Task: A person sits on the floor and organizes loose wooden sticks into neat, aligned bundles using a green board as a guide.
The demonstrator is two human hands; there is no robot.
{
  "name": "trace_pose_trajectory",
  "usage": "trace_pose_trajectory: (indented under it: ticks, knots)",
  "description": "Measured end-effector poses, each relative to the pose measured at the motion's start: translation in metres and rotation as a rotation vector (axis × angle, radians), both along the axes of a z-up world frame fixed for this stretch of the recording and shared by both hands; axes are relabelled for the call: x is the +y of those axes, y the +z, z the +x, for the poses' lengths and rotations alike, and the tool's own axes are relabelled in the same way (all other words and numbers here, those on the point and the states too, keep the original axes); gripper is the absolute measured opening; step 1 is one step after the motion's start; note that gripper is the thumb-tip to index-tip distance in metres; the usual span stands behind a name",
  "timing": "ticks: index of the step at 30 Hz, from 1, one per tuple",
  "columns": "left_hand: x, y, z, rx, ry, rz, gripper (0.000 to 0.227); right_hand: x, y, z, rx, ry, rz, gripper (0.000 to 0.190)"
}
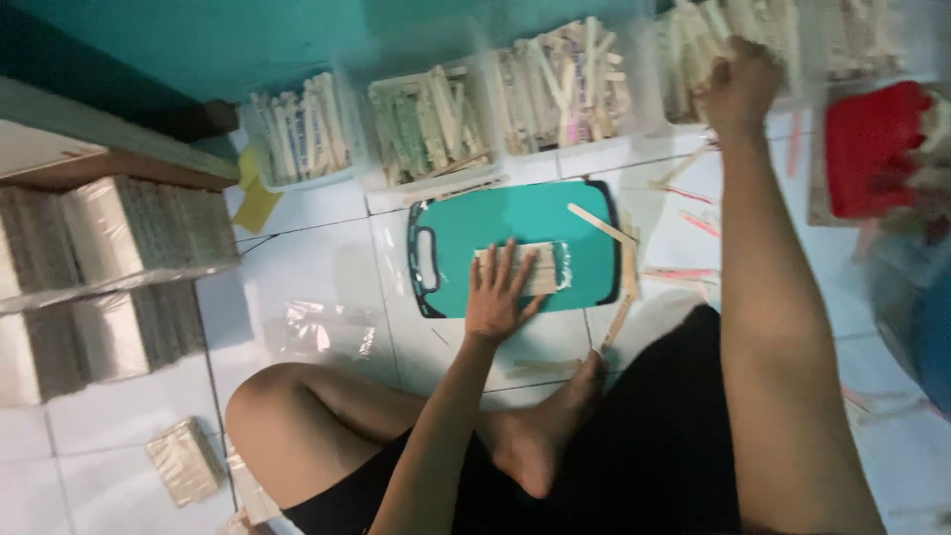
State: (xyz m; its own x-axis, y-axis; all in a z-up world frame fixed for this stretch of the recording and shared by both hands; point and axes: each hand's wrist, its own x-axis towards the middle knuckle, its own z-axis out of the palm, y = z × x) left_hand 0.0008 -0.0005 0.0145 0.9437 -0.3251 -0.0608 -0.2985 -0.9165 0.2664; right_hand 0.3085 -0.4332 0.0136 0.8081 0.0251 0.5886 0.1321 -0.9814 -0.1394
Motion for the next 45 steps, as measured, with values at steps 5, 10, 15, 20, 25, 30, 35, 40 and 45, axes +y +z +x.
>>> trace_pose_trajectory:
  ticks: [5,10,15,20,25,30,35,40,45]
  knots:
    - [0.001,0.006,0.002,-0.013,-0.025,0.035,0.078,-0.029,-0.054,0.046,0.415,-0.397,-0.931,0.052]
    - [0.000,0.008,0.001,-0.059,-0.012,0.033,0.079,-0.010,-0.032,0.042,0.375,-0.451,-0.523,0.019]
    - [0.000,0.009,0.001,-0.040,-0.013,0.025,0.079,-0.015,-0.029,0.039,0.478,-0.461,-0.679,0.023]
    - [0.001,0.004,0.006,0.044,-0.031,0.040,0.079,-0.002,0.034,-0.011,0.128,-0.186,-0.002,0.010]
    - [0.002,-0.003,0.001,-0.056,-0.019,0.024,0.077,0.144,0.019,-0.123,0.645,0.489,1.635,0.017]
    - [0.001,-0.010,-0.002,-0.124,-0.022,0.125,0.079,0.262,-0.009,-0.176,0.493,0.830,0.301,0.026]
    - [0.000,-0.006,-0.004,-0.094,-0.040,0.167,0.081,0.275,-0.064,-0.173,0.411,0.352,0.009,0.031]
    - [0.006,0.006,-0.011,0.016,-0.074,0.137,0.080,0.280,-0.046,-0.182,0.278,0.374,-0.066,0.024]
    - [0.015,0.012,-0.019,0.163,-0.090,0.176,0.078,0.290,-0.005,-0.188,0.227,0.376,-0.098,0.022]
